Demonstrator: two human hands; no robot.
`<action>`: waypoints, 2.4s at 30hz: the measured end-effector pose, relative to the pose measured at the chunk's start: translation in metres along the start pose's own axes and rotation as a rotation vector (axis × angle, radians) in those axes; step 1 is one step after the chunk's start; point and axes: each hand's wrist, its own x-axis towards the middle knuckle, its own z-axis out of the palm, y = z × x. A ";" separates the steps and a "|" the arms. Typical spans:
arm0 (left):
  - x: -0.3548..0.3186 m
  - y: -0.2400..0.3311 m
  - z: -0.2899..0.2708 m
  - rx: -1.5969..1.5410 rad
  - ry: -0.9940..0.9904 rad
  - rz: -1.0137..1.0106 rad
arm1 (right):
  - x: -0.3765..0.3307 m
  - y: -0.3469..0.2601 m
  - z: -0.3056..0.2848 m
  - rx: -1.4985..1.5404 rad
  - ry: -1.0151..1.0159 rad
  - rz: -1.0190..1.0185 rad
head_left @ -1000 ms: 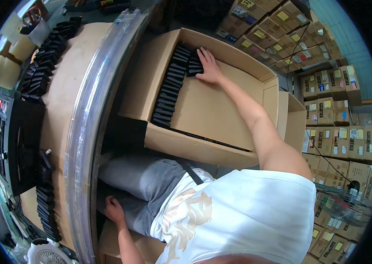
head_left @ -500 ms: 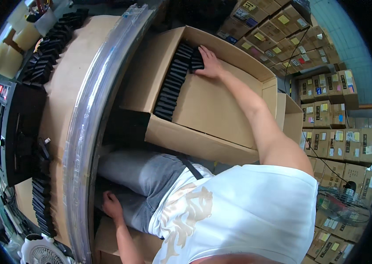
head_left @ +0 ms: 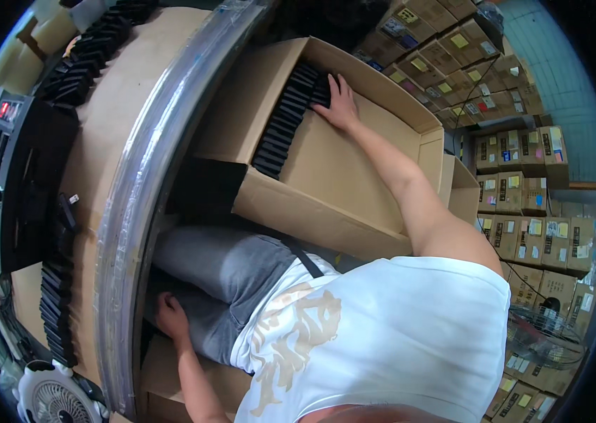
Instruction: The person is transferring electronic components from a workbench assembly area into a cardboard shipping box.
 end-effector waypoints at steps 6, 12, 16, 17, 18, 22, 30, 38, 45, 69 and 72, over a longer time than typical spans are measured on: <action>-0.009 -0.001 0.006 0.180 -0.070 -0.143 | 0.004 -0.018 -0.033 -0.067 0.081 -0.360; -0.004 0.007 -0.004 0.042 0.008 -0.118 | -0.029 -0.247 -0.146 0.521 -0.013 -0.650; -0.009 -0.018 0.024 -0.016 0.119 -0.055 | -0.055 -0.412 -0.162 0.663 -0.116 -0.824; -0.007 -0.016 0.021 -0.003 0.119 -0.046 | -0.056 -0.440 -0.153 0.652 -0.186 -0.788; -0.005 -0.012 0.020 -0.009 0.084 -0.085 | -0.057 -0.466 -0.139 0.640 -0.255 -0.750; -0.008 -0.015 0.024 -0.095 0.135 -0.068 | -0.077 -0.539 -0.108 0.470 -0.462 -0.533; 0.007 -0.025 0.026 -0.029 0.207 -0.052 | -0.104 -0.599 -0.096 0.315 -0.350 -0.369; 0.010 -0.033 0.031 -0.057 0.322 0.012 | -0.111 -0.613 -0.095 0.207 -0.250 -0.308; 0.016 -0.044 0.051 0.021 0.478 0.066 | -0.112 -0.609 -0.090 0.164 -0.199 -0.338; 0.023 -0.054 0.060 0.095 0.415 0.015 | -0.103 -0.584 -0.103 -0.043 -0.238 -0.554; 0.025 -0.050 0.060 0.051 0.346 -0.008 | -0.092 -0.579 -0.104 -0.001 -0.316 -0.534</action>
